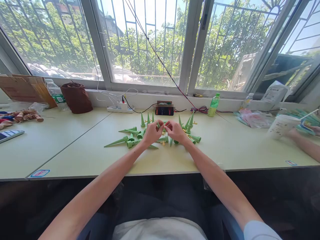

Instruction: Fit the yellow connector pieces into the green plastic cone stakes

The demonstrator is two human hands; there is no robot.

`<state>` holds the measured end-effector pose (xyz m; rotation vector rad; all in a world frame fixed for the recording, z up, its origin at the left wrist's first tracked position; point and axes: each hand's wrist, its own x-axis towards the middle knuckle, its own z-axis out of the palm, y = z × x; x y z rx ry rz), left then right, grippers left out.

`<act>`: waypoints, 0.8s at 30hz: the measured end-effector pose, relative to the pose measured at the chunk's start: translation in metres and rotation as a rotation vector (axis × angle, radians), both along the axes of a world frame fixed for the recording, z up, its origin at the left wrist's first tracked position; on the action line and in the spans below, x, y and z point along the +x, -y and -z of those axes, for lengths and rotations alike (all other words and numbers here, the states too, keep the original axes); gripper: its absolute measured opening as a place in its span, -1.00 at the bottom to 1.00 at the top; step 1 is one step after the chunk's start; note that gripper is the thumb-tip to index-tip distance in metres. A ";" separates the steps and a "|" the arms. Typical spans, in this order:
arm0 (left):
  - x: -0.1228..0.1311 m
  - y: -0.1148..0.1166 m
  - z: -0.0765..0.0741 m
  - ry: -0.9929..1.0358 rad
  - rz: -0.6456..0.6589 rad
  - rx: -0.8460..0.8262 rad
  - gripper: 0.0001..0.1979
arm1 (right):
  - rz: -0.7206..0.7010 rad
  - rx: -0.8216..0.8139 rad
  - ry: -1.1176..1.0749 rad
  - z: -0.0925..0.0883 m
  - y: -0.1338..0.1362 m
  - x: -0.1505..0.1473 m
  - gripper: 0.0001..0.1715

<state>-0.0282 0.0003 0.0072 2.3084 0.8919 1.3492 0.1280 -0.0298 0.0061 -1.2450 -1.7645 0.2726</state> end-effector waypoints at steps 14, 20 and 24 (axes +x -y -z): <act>0.000 0.000 0.001 -0.008 -0.002 0.001 -0.82 | 0.069 0.011 0.113 0.003 -0.006 0.003 -0.71; 0.001 -0.001 0.002 0.011 -0.005 -0.003 -0.83 | 0.046 -0.009 0.029 -0.003 0.002 0.000 -0.83; 0.001 -0.001 0.001 0.010 -0.024 0.011 -0.84 | 0.001 -0.024 0.012 -0.004 0.003 0.000 -0.90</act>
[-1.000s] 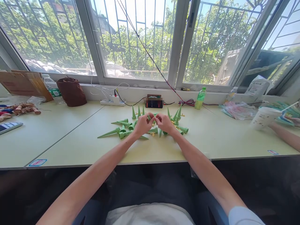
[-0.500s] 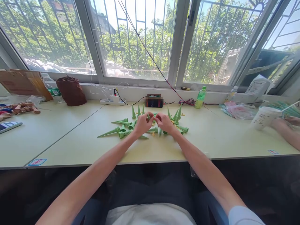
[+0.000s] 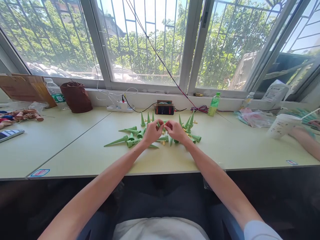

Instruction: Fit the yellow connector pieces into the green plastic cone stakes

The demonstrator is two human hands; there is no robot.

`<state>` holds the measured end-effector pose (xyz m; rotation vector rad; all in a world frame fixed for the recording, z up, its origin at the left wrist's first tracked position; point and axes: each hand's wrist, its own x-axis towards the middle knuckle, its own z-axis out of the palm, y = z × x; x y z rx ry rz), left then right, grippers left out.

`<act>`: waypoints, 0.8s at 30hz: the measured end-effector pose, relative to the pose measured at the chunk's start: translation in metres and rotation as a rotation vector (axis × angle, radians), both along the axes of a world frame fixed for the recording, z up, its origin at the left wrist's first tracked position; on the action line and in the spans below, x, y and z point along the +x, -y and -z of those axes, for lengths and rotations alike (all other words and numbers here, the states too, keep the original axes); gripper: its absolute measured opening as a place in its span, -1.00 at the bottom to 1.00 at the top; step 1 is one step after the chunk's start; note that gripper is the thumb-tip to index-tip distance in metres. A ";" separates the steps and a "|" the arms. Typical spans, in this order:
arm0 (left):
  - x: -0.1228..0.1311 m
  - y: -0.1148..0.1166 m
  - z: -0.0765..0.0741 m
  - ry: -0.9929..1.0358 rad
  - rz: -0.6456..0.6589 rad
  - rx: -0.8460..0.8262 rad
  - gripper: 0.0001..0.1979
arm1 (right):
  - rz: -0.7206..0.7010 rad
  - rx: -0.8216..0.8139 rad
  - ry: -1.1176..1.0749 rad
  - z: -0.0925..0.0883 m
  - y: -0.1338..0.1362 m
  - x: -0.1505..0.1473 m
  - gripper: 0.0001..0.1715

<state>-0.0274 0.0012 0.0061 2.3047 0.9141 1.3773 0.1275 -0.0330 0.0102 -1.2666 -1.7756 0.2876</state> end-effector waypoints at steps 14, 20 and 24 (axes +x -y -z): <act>-0.001 0.001 0.000 -0.003 -0.004 -0.007 -0.86 | 0.028 -0.013 0.057 0.005 -0.006 0.003 -0.80; -0.001 0.002 -0.001 -0.011 -0.018 -0.007 -0.86 | 0.046 0.023 0.093 0.006 -0.006 0.002 -0.72; 0.000 0.002 -0.002 -0.003 -0.027 0.020 -0.86 | 0.016 0.024 0.044 0.005 -0.005 0.001 -0.83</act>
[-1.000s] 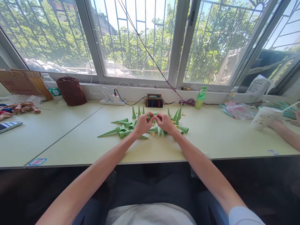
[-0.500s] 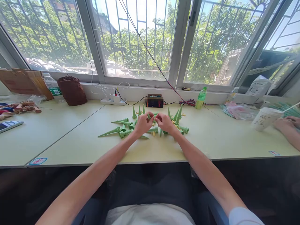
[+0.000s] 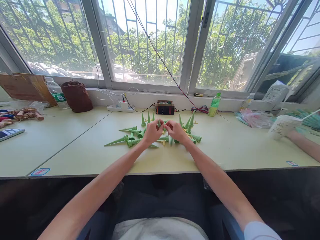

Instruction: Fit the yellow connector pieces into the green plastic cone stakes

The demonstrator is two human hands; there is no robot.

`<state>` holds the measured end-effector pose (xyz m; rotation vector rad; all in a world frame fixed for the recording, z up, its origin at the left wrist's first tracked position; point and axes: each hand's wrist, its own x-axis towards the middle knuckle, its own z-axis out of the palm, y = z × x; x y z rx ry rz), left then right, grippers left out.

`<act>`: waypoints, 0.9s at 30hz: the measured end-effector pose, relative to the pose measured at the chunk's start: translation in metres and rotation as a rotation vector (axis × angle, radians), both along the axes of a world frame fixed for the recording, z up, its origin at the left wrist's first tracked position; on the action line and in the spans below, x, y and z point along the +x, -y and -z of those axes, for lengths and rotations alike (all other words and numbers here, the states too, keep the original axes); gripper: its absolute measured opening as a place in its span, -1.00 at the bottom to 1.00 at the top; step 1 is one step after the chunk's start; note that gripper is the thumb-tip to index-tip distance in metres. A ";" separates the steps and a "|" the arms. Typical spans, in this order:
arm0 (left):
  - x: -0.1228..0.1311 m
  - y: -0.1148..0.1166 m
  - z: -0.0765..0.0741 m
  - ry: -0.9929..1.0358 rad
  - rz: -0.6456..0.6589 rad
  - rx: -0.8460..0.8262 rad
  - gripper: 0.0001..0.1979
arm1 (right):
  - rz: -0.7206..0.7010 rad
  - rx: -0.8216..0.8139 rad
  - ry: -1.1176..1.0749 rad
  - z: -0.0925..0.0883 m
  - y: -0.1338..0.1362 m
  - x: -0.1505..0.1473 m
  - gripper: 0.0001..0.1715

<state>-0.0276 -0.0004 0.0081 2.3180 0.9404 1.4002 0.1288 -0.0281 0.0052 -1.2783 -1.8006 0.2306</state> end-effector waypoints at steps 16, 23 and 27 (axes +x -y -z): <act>-0.001 0.000 0.001 0.017 0.009 -0.011 -0.87 | -0.022 -0.027 0.003 0.000 0.000 0.000 -0.86; -0.001 0.000 0.001 0.030 0.021 -0.023 -0.87 | -0.009 -0.029 0.032 0.000 -0.001 0.001 -0.80; -0.001 0.000 0.001 0.026 0.015 -0.015 -0.87 | -0.009 -0.002 0.032 0.001 -0.001 0.001 -0.80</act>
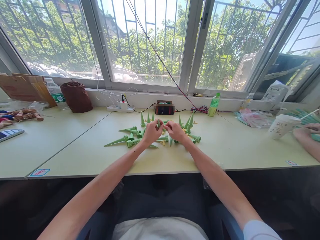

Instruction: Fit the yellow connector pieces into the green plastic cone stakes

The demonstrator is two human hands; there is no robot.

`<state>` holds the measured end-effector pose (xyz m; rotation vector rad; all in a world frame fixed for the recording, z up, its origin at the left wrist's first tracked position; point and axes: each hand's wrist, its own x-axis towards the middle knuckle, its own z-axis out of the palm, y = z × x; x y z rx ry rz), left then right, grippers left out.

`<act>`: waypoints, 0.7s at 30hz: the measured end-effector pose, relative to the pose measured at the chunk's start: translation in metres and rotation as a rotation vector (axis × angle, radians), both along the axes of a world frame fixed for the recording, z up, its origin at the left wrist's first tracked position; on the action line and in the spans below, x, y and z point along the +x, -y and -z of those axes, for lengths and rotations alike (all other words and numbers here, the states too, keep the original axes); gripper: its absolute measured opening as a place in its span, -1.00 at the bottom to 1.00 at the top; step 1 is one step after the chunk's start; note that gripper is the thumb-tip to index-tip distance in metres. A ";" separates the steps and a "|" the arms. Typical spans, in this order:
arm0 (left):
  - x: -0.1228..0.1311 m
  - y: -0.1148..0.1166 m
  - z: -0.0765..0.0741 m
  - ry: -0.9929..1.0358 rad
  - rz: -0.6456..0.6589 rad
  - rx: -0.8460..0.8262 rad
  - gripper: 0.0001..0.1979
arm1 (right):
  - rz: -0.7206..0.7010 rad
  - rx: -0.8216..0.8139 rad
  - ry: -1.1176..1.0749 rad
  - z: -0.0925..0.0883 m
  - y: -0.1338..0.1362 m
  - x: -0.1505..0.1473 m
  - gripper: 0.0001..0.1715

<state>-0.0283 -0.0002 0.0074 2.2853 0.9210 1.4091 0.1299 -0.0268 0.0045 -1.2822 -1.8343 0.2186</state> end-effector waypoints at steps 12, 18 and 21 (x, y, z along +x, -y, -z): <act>0.001 -0.001 0.000 0.001 -0.015 0.021 -0.89 | -0.041 0.016 -0.038 0.000 0.001 -0.001 -0.92; 0.000 0.000 -0.001 0.004 -0.010 0.011 -0.88 | -0.045 0.006 -0.031 0.000 0.001 -0.001 -0.90; 0.000 0.001 -0.002 -0.002 -0.013 0.007 -0.88 | -0.038 0.011 -0.013 0.000 0.001 -0.001 -0.89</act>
